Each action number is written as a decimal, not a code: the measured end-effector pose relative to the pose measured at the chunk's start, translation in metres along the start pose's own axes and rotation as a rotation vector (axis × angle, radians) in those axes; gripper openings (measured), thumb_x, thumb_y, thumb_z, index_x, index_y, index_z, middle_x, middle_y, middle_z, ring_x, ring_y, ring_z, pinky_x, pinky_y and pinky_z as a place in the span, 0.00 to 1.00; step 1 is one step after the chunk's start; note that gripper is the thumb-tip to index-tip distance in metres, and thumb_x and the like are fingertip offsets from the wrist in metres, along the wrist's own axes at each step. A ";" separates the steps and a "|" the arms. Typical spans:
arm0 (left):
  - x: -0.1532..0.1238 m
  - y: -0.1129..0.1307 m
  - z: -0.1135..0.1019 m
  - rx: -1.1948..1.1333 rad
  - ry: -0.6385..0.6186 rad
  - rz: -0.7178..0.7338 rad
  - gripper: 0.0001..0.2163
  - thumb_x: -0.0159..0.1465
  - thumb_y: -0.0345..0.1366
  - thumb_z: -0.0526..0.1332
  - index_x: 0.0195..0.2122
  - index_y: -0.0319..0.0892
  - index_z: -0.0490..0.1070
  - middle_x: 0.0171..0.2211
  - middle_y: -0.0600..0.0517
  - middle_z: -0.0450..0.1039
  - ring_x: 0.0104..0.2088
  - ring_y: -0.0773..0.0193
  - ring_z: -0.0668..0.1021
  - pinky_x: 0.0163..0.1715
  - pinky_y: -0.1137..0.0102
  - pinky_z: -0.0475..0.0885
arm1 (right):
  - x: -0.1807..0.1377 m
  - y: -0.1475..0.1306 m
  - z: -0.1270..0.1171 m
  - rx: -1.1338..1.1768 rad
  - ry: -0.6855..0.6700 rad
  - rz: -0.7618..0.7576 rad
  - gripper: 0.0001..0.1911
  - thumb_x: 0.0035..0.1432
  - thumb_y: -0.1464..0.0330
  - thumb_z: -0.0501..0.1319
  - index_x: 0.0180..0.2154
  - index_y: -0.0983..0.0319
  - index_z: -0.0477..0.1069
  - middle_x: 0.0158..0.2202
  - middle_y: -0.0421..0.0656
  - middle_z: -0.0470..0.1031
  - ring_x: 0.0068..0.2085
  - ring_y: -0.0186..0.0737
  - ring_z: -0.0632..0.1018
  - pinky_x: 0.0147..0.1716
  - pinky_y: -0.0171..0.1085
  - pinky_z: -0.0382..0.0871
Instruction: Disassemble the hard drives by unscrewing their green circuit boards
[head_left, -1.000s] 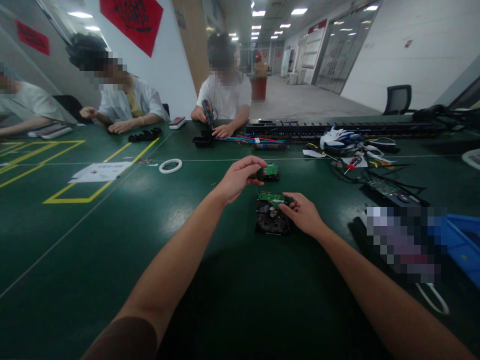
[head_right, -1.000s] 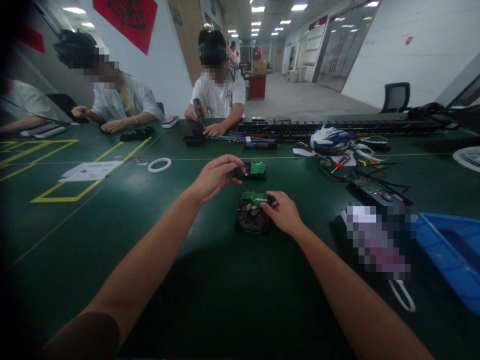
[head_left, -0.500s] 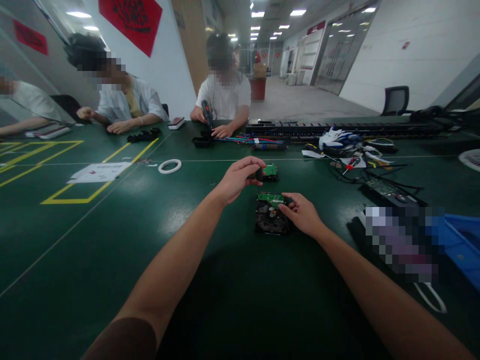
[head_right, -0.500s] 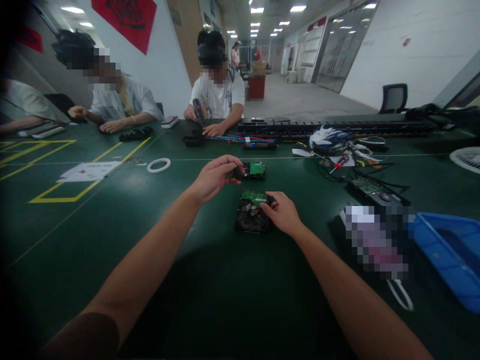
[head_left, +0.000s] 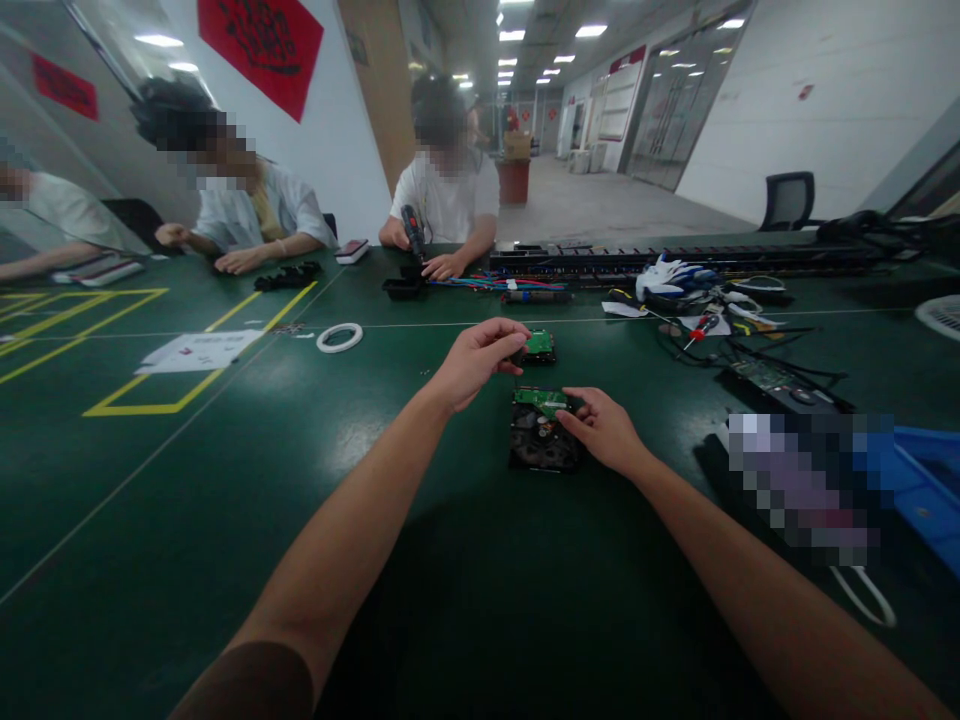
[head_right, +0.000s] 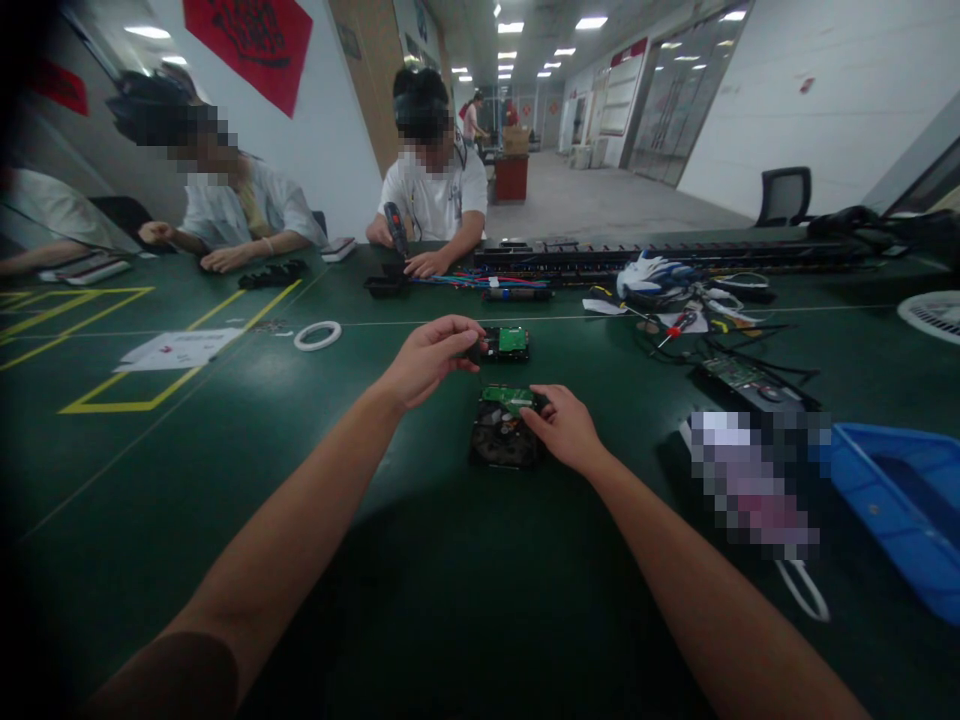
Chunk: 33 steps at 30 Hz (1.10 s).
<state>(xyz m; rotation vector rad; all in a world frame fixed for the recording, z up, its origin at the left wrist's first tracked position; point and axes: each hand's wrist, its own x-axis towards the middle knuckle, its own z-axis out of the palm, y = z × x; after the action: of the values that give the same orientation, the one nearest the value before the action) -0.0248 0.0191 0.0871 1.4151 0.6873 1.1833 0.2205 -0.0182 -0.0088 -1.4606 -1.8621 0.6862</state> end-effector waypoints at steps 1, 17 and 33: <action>0.000 -0.001 0.000 0.024 0.016 0.009 0.11 0.61 0.42 0.68 0.40 0.41 0.76 0.39 0.49 0.74 0.38 0.65 0.76 0.32 0.72 0.76 | 0.000 0.001 0.000 0.003 -0.001 0.000 0.27 0.62 0.55 0.64 0.58 0.62 0.71 0.38 0.46 0.75 0.29 0.36 0.75 0.29 0.38 0.71; -0.001 -0.001 -0.001 0.010 -0.011 -0.001 0.11 0.64 0.38 0.65 0.46 0.42 0.73 0.41 0.46 0.77 0.41 0.62 0.78 0.32 0.71 0.75 | 0.001 0.002 0.001 -0.009 0.006 -0.011 0.27 0.61 0.56 0.64 0.58 0.61 0.71 0.41 0.47 0.75 0.30 0.37 0.75 0.29 0.38 0.72; 0.000 0.002 -0.003 0.035 0.024 -0.059 0.08 0.64 0.39 0.62 0.40 0.43 0.79 0.44 0.47 0.75 0.42 0.62 0.75 0.29 0.74 0.74 | 0.000 0.002 0.001 0.009 0.002 0.042 0.29 0.61 0.55 0.65 0.59 0.63 0.68 0.37 0.46 0.77 0.30 0.39 0.76 0.29 0.39 0.72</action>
<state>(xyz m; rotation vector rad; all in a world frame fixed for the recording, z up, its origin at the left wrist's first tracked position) -0.0280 0.0197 0.0891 1.4023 0.7645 1.1490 0.2207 -0.0178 -0.0114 -1.4976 -1.8286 0.7121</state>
